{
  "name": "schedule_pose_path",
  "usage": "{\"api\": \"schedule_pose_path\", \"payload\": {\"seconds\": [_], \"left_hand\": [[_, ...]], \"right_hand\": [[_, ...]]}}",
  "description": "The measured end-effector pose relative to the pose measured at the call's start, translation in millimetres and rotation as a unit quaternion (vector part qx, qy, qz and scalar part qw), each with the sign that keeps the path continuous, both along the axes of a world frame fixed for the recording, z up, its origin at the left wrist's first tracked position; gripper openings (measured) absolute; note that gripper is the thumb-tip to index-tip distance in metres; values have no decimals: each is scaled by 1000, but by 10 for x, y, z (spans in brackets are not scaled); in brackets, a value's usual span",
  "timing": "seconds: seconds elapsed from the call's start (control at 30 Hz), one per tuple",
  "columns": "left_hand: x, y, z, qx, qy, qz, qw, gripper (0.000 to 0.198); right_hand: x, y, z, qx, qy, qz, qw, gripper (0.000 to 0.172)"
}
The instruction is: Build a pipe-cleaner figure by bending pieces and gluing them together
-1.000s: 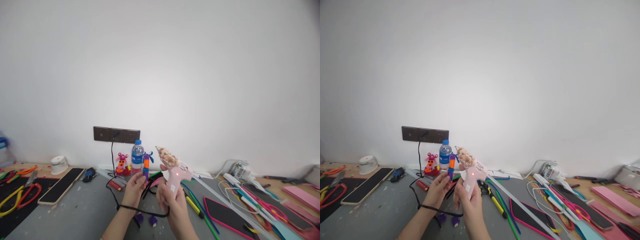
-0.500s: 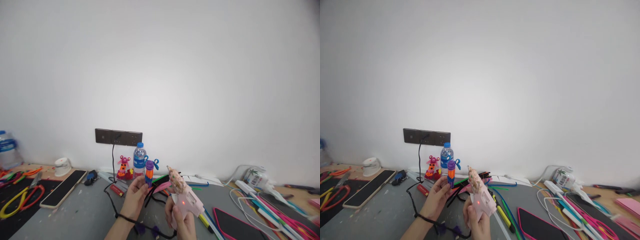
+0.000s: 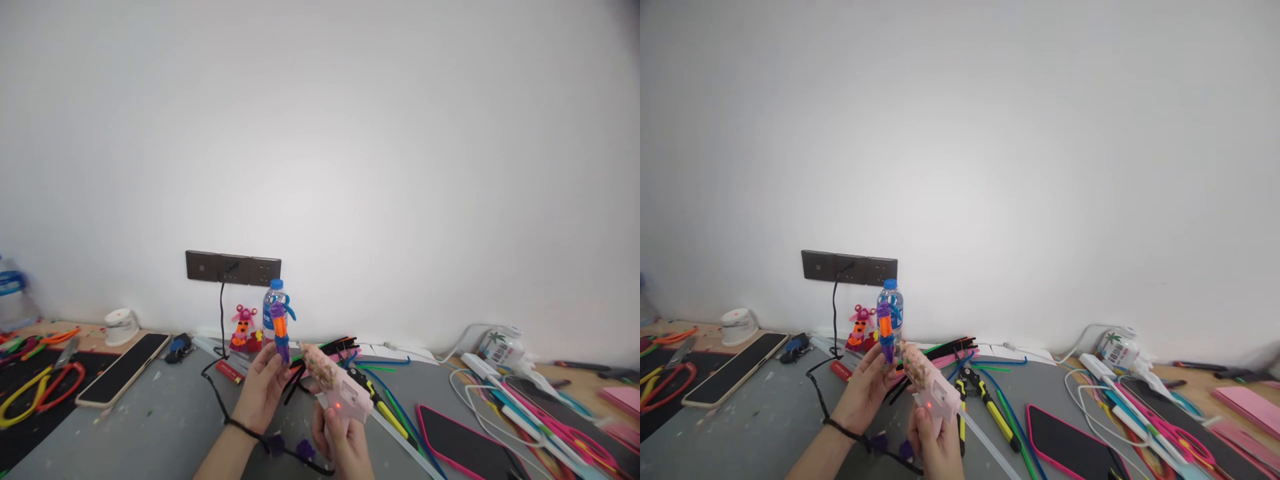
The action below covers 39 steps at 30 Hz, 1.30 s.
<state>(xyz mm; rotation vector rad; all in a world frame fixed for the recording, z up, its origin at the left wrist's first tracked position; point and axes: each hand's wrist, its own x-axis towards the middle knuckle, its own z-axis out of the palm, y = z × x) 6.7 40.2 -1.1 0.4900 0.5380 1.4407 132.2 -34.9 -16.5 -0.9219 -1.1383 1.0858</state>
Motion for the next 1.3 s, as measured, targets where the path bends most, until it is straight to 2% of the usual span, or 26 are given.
{"api": "schedule_pose_path", "payload": {"seconds": [0.17, 0.63, 0.9, 1.3], "left_hand": [[12, -20, 17, 5, -13, -23, 1000, 40], [8, -25, 9, 7, 2, -26, 1000, 40], [4, -24, 10, -3, 3, -24, 1000, 40], [-16, -9, 9, 1, -1, -17, 1000, 42]], "right_hand": [[-40, -2, -62, -23, 4, -15, 1000, 58], [-55, 29, -84, -9, 21, -37, 999, 59], [-69, 36, -103, -4, 32, -51, 998, 53], [-64, 26, -87, -9, 16, -35, 999, 52]]}}
